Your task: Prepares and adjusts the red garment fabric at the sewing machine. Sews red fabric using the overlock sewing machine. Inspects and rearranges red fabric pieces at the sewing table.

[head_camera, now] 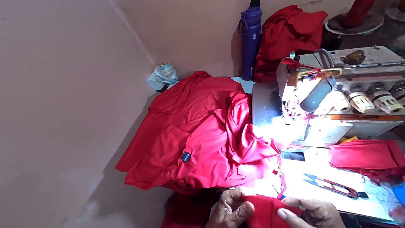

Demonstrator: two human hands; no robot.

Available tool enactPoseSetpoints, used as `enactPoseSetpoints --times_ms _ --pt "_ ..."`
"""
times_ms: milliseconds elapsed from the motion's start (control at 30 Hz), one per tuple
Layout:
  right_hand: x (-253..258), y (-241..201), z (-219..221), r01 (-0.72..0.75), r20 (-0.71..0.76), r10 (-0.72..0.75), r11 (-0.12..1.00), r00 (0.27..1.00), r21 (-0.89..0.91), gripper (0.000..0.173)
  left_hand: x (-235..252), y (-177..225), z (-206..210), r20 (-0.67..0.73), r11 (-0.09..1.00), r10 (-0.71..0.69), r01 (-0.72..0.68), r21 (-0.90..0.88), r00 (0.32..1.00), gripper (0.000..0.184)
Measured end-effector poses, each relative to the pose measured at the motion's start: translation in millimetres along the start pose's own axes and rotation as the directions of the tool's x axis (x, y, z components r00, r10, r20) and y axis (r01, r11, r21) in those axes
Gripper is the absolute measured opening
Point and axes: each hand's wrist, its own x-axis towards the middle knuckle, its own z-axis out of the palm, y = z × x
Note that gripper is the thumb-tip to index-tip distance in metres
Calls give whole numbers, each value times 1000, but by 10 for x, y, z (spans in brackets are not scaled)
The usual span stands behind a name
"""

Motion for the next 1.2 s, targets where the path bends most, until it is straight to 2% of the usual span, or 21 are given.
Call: enactPoseSetpoints --times_ms 100,233,367,667,767,933,1000,1067,1133,1200 --pt "-1 121 63 54 -102 -62 995 993 -79 2 20 10 13 -126 988 60 -41 147 990 14" --pt "19 212 172 80 -235 -111 987 966 -137 3 34 13 28 -198 958 134 -76 277 971 13" --pt "15 248 289 41 -304 -74 993 950 -115 6 34 -11 23 -256 914 191 -76 399 948 15" --pt "32 323 401 -50 -343 48 999 938 3 13 101 -113 -30 -331 868 231 -40 495 915 15" --pt "152 348 437 -29 -381 28 1000 924 4 12 273 -60 -98 -318 808 266 -30 589 910 18" --pt "630 315 391 82 -478 -105 994 872 -70 9 865 259 -140 -293 663 293 27 748 910 17" --pt "812 284 365 49 -529 -91 994 844 -93 12 1124 346 -144 -281 586 278 69 807 918 19" --pt "935 305 321 -60 -573 -55 982 818 -180 15 1324 366 -148 -271 516 227 121 848 936 19" --pt "1000 332 267 -196 -584 -14 935 812 -295 22 1464 383 -127 -296 468 101 217 857 950 19" --pt "1029 358 244 -267 -580 18 899 815 -347 27 1533 374 -113 -353 463 -4 315 829 936 18"
